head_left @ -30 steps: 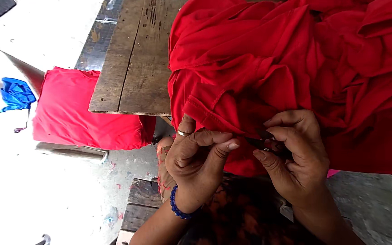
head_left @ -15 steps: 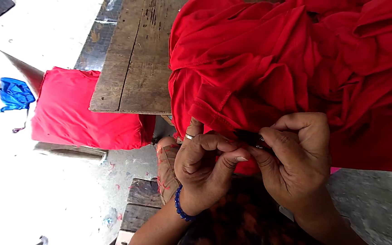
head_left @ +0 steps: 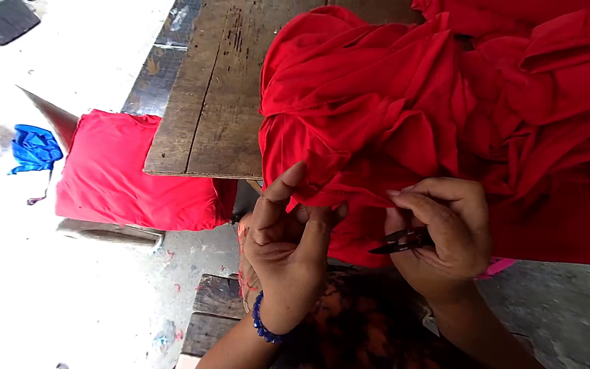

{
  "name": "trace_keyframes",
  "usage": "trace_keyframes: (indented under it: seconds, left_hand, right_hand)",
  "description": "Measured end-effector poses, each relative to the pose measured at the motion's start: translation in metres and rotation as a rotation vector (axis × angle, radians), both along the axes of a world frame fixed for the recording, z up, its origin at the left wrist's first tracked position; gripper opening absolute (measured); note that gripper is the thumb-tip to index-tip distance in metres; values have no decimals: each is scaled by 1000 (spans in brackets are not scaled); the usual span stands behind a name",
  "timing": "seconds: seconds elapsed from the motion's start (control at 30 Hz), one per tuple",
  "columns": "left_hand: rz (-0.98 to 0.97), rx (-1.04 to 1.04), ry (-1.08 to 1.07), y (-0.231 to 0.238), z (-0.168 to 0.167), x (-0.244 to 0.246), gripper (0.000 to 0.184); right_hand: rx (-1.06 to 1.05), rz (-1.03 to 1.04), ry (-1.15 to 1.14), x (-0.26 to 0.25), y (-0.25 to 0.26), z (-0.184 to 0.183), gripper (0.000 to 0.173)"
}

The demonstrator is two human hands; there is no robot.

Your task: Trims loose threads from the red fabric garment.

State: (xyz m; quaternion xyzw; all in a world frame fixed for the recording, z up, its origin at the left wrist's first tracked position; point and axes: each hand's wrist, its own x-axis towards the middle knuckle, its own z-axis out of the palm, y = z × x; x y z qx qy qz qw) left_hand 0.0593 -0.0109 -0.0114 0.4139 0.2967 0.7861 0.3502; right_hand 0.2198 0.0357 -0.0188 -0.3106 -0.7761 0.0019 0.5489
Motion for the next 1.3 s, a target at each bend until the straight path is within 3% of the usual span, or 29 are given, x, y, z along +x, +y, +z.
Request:
trace_keyframes:
  seconds: [0.2, 0.3, 0.43, 0.53, 0.63, 0.83, 1.0, 1.13, 1.2, 1.3]
  left_hand:
    - [448, 23, 655, 6, -11, -13, 25]
    - [464, 60, 807, 4, -6, -20, 26]
    - [194, 89, 713, 1, -1, -32, 21]
    - [-30, 25, 504, 1, -1, -37, 21]
    - [-147, -51, 396, 5, -4, -39, 18]
    - [-71, -48, 548, 18, -15, -32, 17]
    - [-5, 129, 732, 30, -16, -20, 40]
    - [148, 237, 982, 38, -20, -13, 21]
    - [138, 233, 956, 38, -23, -11, 19]
    - [107, 77, 688, 32, -25, -14, 25]
  right_hand:
    - [14, 33, -39, 13, 4, 18, 13]
    - [-78, 80, -47, 14, 10, 24, 18]
    - [-245, 260, -78, 19, 20, 27, 29]
    - [-293, 351, -29, 20, 29, 26, 14]
    - [-360, 368, 3, 17, 36, 27, 25]
    - [-519, 461, 125, 10, 46, 33, 31]
    - [-595, 406, 125, 10, 44, 36, 32]
    - [-655, 362, 143, 9, 44, 38, 34]
    - [-699, 365, 163, 9, 46, 38, 34]
    - [-740, 366, 206, 8, 51, 36, 33]
